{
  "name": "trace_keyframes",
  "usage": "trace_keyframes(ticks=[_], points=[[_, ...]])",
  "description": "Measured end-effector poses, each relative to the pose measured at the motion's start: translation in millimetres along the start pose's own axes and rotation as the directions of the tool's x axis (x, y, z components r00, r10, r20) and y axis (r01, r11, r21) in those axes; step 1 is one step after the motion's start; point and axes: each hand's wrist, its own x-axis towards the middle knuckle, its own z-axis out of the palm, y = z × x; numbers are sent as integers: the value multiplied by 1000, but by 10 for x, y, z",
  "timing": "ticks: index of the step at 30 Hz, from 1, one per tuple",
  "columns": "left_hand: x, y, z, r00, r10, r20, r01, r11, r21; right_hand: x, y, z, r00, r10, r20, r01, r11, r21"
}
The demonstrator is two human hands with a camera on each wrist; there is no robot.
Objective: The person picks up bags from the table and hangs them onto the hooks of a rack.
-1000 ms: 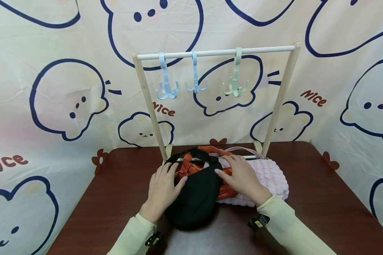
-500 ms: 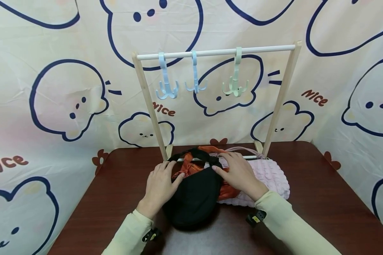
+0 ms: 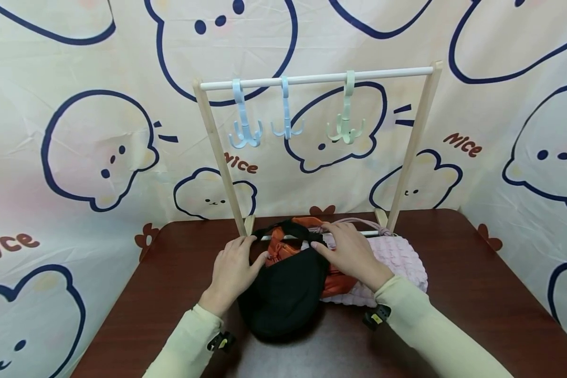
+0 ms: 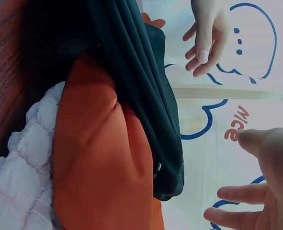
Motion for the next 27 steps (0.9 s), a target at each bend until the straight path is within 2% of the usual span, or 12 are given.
trace_keyframes(ticks=[15,27], points=[[123,-173,11,997,-44,66,44,999,-6,146,-20,6,998,30,53,-28,999,-34],[220,-312,30,991,-69,112,69,998,6,297,2,-5,995,7,95,-3,999,-48]])
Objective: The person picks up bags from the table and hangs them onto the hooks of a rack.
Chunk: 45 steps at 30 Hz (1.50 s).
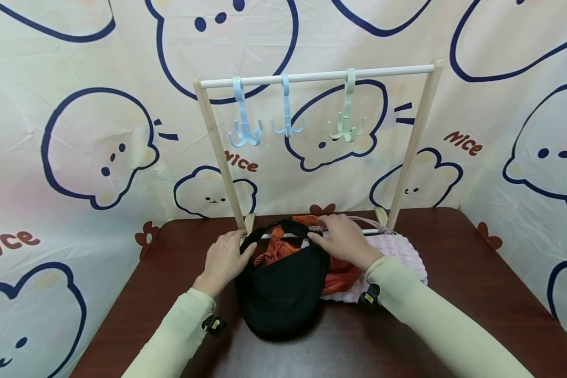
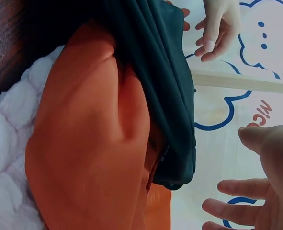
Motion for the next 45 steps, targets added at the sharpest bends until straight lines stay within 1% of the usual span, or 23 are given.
trace_keyframes(ticks=[9,13,17,20,27,33,38,45], points=[[136,-47,37,998,-8,55,6,1000,28,120,58,-14,1000,3,29,-3,1000,-17],[180,-59,47,996,-21,86,17,999,42,166,76,-9,999,-11,37,12,1000,-12],[216,-84,77,993,-31,111,26,998,52,196,91,-7,998,-17,60,18,1000,-7],[241,-104,110,991,-35,127,29,998,50,220,107,-10,996,-3,87,4,1000,-10],[310,-158,155,985,-34,168,25,998,54,306,120,-32,985,18,170,-21,1000,18],[373,-175,180,983,-32,182,23,998,53,375,87,-44,980,15,198,-27,998,55],[399,-198,204,974,-40,224,25,997,67,385,64,-29,973,20,228,-34,998,56],[442,-224,223,964,-64,258,49,997,63,422,50,-32,960,60,274,-78,995,55]])
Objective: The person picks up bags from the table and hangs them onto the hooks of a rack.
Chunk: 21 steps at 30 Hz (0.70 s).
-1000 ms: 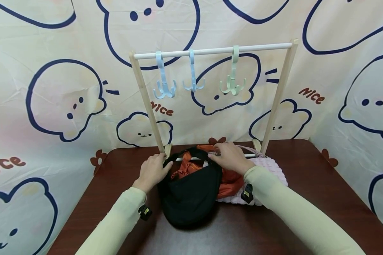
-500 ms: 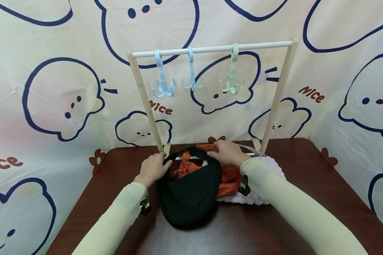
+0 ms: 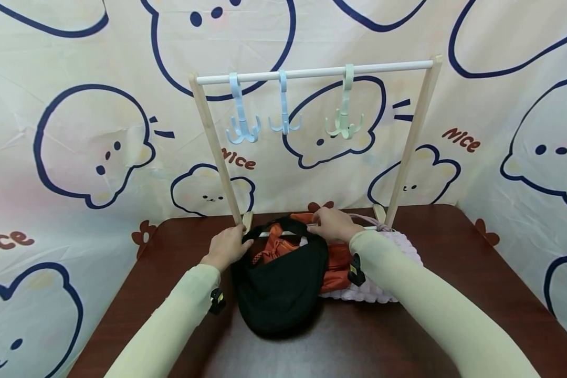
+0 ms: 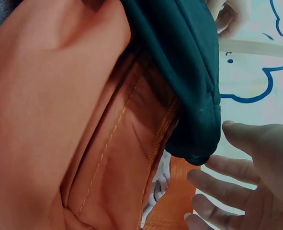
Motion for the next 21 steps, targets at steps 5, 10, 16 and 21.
trace_keyframes(ticks=[5,10,16,21], points=[[45,-7,11,1000,-8,26,9,1000,-6,19,9,-4,1000,4,28,-5,1000,20],[66,-10,41,999,-9,42,9,1000,-3,54,4,44,999,15,33,-15,1000,5],[93,-28,78,998,-16,59,16,1000,0,96,-1,88,998,38,41,-38,999,-5],[116,-6,79,996,-42,78,44,999,-29,117,14,99,997,51,57,-52,998,24]])
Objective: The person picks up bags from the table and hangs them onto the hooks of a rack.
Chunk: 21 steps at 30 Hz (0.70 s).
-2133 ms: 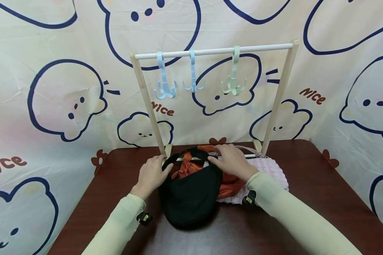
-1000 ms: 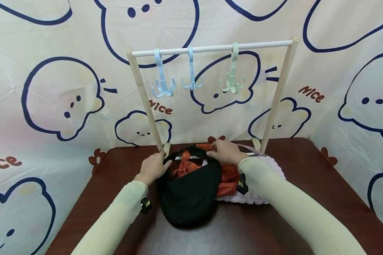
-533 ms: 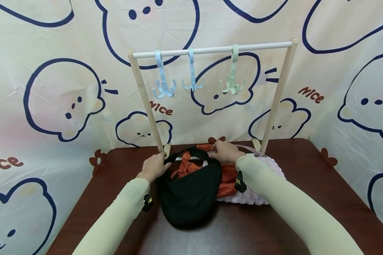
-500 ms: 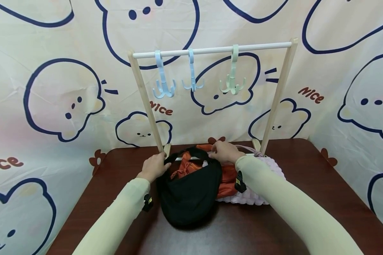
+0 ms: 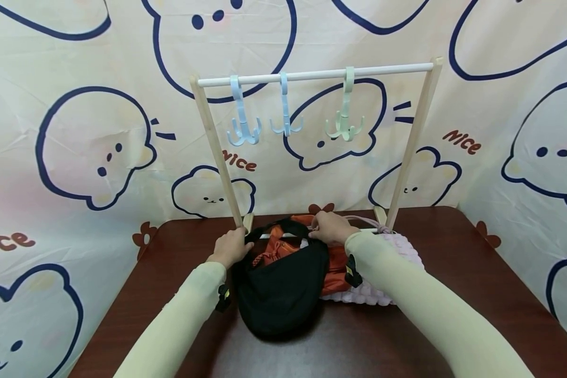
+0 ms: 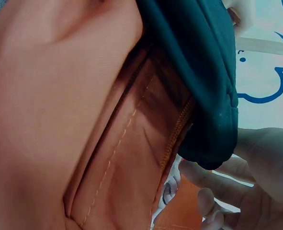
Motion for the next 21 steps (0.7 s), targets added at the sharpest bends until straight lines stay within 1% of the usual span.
trace_keyframes(ticks=[3,10,16,21], points=[[15,10,3,1000,-9,7,9,1000,-11,-2,5,-1,1000,9,8,-9,1000,9],[33,6,25,1000,-20,-5,20,1000,11,-9,11,7,1000,10,20,-10,1000,24],[53,-9,52,999,-26,-21,26,1000,6,0,-13,14,1000,25,16,-25,1000,11],[60,-25,63,999,-29,-21,29,999,-17,10,-32,22,1000,14,17,-14,1000,-17]])
